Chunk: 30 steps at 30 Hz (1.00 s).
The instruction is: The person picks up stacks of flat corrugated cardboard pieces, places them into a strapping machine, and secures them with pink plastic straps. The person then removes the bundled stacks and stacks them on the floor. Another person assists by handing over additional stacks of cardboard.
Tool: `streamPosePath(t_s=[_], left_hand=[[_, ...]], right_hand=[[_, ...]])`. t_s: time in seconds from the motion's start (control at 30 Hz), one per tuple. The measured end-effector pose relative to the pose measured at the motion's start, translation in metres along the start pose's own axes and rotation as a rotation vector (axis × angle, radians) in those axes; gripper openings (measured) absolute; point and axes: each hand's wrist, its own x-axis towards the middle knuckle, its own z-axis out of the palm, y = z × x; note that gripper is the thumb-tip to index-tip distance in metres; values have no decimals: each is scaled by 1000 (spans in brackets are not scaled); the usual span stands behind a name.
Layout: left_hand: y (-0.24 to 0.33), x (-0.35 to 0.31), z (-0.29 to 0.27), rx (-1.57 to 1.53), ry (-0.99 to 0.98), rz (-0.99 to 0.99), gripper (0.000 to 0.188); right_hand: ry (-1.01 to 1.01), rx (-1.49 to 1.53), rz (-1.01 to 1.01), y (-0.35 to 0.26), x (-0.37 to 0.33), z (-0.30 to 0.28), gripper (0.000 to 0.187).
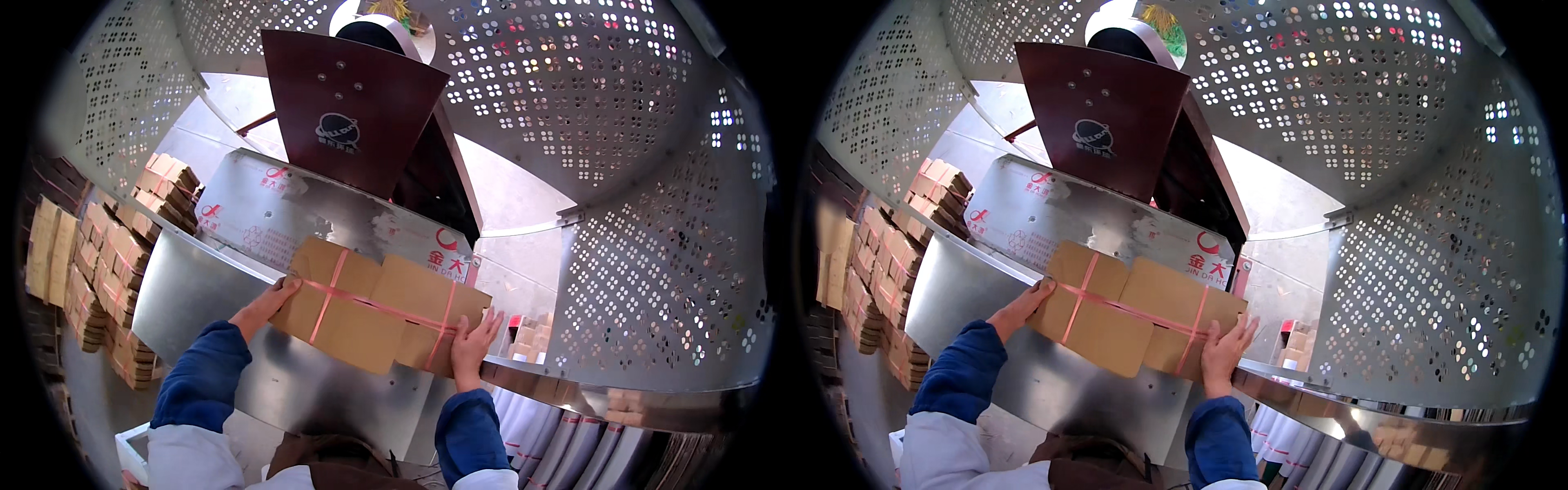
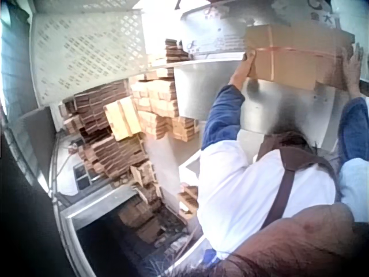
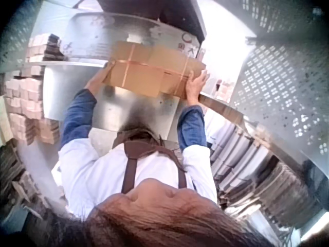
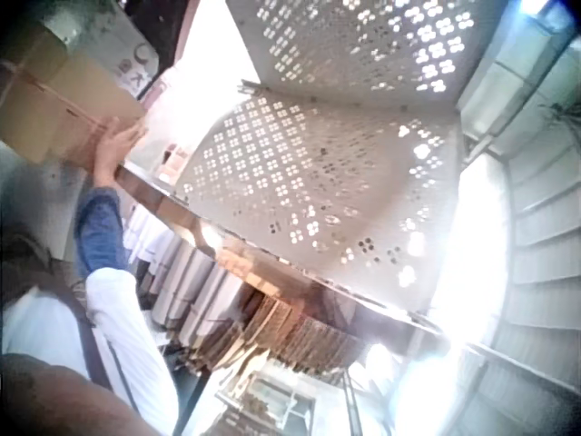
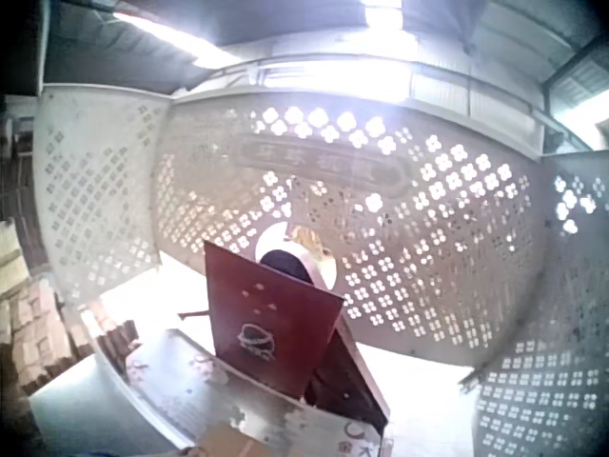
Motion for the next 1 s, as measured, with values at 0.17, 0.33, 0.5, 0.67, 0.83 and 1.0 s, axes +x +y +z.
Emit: streamPosePath(t_s=[0.17,0.33,0.5,0.67,0.83,1.0], left_hand=[[5,-24,11,-104,9,91,77],[-1,-87,13,-74,102,226,80],[-35,-214,3,-199,243,171,83],[-136,-251,-31,-169,442,6,78],[-57,-283,54,975,661,352,79],[-81,-233,114,1482,298,745,79]], right_hand=[[-320,85,435,30,12,28,71],[-378,187,267,-9,22,-15,67],[-528,318,98,-76,6,-56,59],[-597,305,-65,-89,-62,-12,66],[-635,428,-93,-76,-48,-20,74],[-632,449,-143,-53,-50,-16,75]])
